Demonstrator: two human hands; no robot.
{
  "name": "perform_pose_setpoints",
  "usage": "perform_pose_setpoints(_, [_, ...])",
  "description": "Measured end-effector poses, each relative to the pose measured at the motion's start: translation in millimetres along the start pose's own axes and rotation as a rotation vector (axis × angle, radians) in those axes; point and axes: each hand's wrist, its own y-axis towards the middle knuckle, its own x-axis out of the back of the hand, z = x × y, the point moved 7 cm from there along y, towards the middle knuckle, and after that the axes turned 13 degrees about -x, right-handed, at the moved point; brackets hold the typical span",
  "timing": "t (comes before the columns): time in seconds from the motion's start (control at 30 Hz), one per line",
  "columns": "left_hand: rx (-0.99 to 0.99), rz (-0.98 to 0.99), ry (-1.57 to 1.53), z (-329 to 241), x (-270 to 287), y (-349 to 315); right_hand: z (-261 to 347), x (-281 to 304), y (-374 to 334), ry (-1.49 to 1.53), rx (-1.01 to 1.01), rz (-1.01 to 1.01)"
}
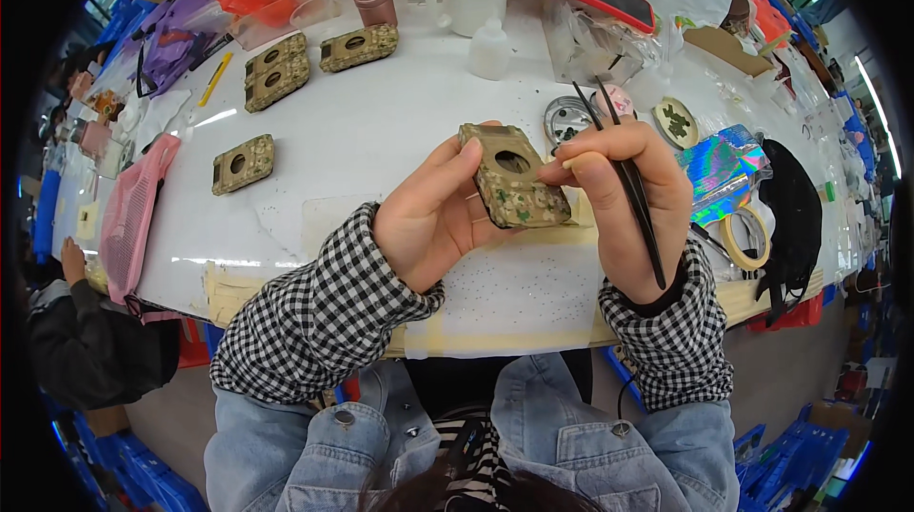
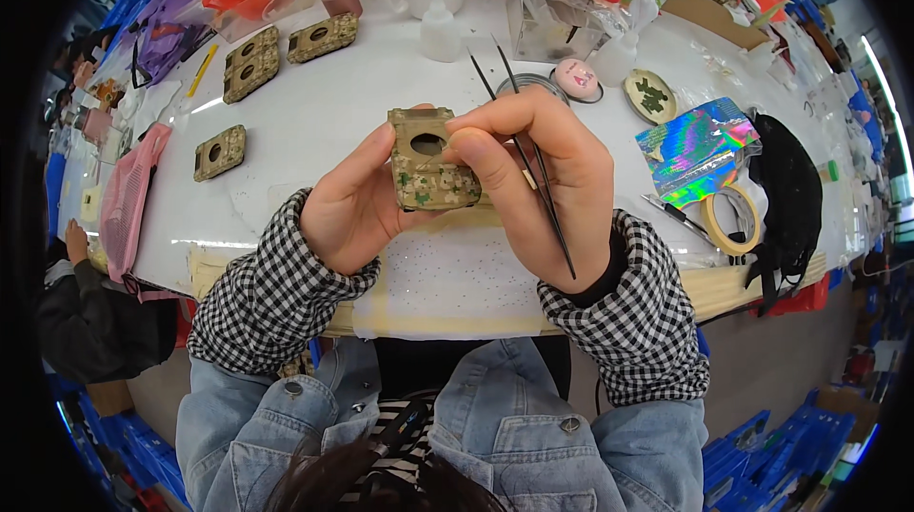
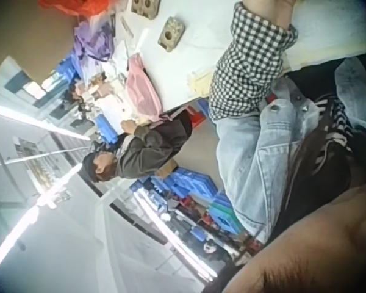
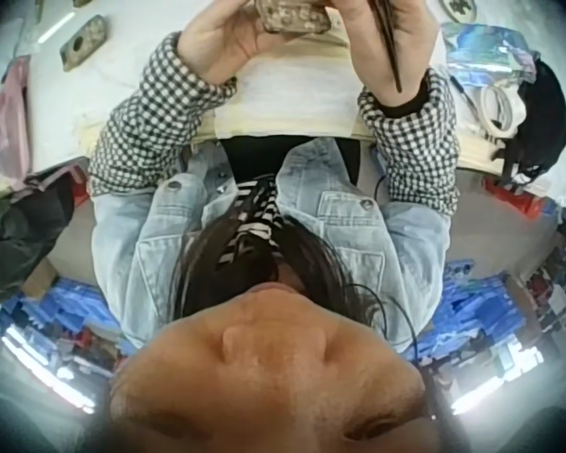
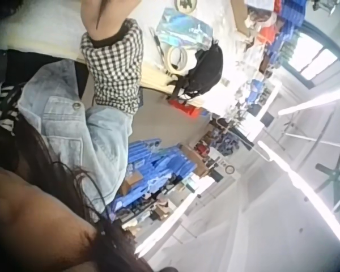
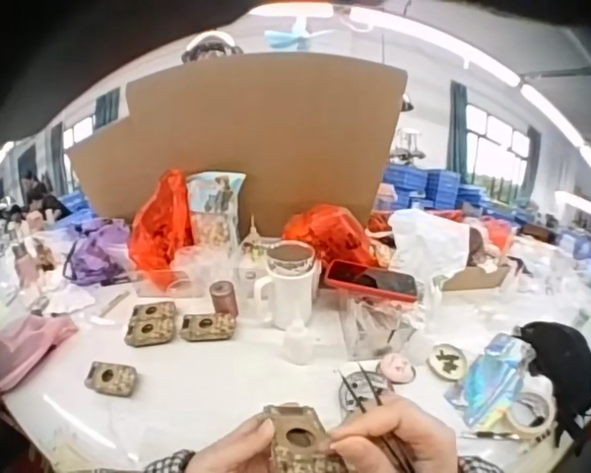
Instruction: Hand-painting camouflage patterns and fine details onto plastic model tank components using a brush and tweezers.
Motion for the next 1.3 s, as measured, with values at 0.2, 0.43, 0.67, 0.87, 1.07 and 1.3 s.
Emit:
perform_pose_setpoints(0.2, [-0.003,-0.007,0.013,-1,-2,0,0,2,-1,-0.056,0.028,-0.013])
perform_pose_setpoints(0.43, [-0.008,-0.002,0.021,-1,-4,0,4,4,-2,-0.189,0.140,-0.050])
perform_pose_setpoints(0.67, [-0.006,0.003,0.017,0,-3,0,6,4,-1,-0.202,0.168,-0.049])
perform_pose_setpoints(0.87, [-0.006,-0.003,0.015,1,-3,0,6,4,-2,-0.203,0.165,-0.057])
perform_pose_setpoints(1.07, [-0.010,-0.005,0.010,0,-3,-1,3,5,-3,-0.138,0.101,-0.034])
perform_pose_setpoints(1.3, [-0.037,-0.063,0.025,-3,3,2,5,35,-15,-0.070,0.032,-0.195])
